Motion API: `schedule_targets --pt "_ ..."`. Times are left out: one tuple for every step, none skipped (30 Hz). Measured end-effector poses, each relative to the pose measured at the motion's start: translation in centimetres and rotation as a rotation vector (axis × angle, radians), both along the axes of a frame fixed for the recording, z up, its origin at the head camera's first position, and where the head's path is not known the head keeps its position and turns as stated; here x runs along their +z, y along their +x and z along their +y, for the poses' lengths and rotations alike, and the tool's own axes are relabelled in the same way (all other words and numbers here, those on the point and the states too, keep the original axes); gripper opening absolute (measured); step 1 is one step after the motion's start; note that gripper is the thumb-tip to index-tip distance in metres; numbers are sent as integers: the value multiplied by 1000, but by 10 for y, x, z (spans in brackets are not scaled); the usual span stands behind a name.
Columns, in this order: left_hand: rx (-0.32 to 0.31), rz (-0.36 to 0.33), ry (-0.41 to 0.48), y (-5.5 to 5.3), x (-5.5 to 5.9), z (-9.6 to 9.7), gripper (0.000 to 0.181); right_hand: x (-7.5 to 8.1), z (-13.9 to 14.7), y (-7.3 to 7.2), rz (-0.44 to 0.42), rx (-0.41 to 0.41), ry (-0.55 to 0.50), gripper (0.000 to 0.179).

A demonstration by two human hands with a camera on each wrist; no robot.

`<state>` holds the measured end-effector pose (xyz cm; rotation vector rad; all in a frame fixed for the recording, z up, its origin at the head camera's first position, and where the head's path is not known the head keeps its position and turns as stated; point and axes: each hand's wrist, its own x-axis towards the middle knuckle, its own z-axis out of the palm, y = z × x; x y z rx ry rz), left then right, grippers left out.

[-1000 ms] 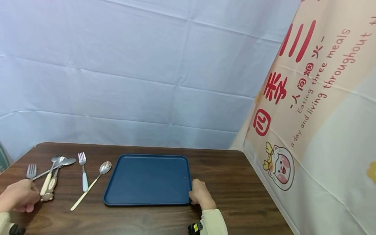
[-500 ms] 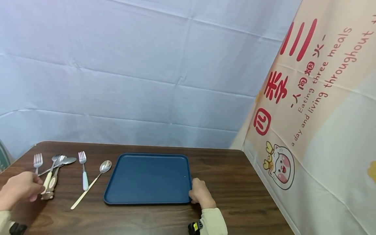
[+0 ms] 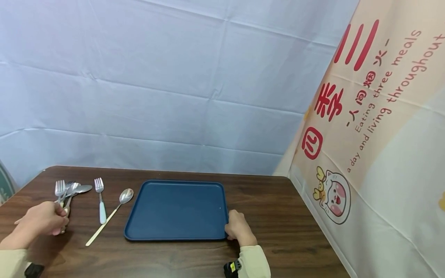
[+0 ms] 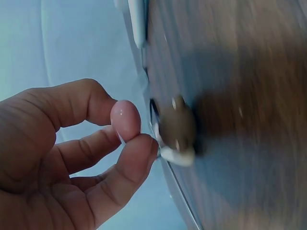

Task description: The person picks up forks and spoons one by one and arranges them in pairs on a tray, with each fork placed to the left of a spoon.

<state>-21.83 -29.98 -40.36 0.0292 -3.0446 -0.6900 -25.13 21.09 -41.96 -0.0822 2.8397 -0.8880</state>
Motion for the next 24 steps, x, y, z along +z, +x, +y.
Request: schedule_targets --pt "-5 8 4 0 -1 4 24 1 0 0 -4 1 -1 39" --pt "-8 19 7 0 -1 8 23 1 0 1 -7 1 -4 39" --pt "-12 28 13 0 -1 12 21 1 0 1 -7 2 -4 39" --pt "-13 34 20 -1 -1 15 17 1 0 1 -8 2 -5 39" --pt "-14 39 24 -1 -1 19 14 1 0 1 -8 3 -8 39" --pt "-11 41 29 -1 -2 23 13 1 0 1 -7 3 -11 38" --pt "-10 45 38 -2 -2 27 10 1 0 2 -4 3 -12 38" --pt "-11 45 46 -2 -3 31 8 1 0 2 -2 1 -14 37" --pt "-12 43 54 -2 -3 34 8 1 0 2 -1 1 -15 37" --pt "-17 47 58 -3 -4 37 8 2 0 2 -4 7 -13 37" --pt "-22 50 64 -2 -5 40 10 2 0 2 -3 5 -16 37" --pt "-27 51 69 -2 -5 43 10 1 0 2 -3 3 -20 37" --pt "-31 51 75 -3 -5 45 11 1 0 2 -1 6 -22 36" --pt "-37 55 76 -2 -6 48 11 1 0 2 0 9 -23 36" --pt "-39 62 76 -2 -6 50 11 1 0 2 3 12 -27 36" --pt "-42 69 77 -2 -6 51 11 0 0 2 8 16 -27 35" --pt "-44 73 81 -2 -6 53 10 -1 0 2 15 12 -32 34" --pt "-46 78 80 -2 -6 55 9 -1 1 2 17 16 -31 34" --pt "-49 86 81 -3 -5 56 8 0 0 2 17 18 -30 35" --pt "-52 91 81 -3 -5 58 8 -1 1 2 18 18 -26 36" --pt "-53 94 83 -3 -5 60 7 -1 1 1 16 17 -26 36" --pt "-54 96 85 -3 -5 62 7 -2 1 1 13 19 -24 37" --pt "-57 95 87 -3 -5 63 6 -2 1 0 7 17 -25 38" --pt "-59 92 94 -3 -6 65 6 -3 1 0 3 18 -23 38"
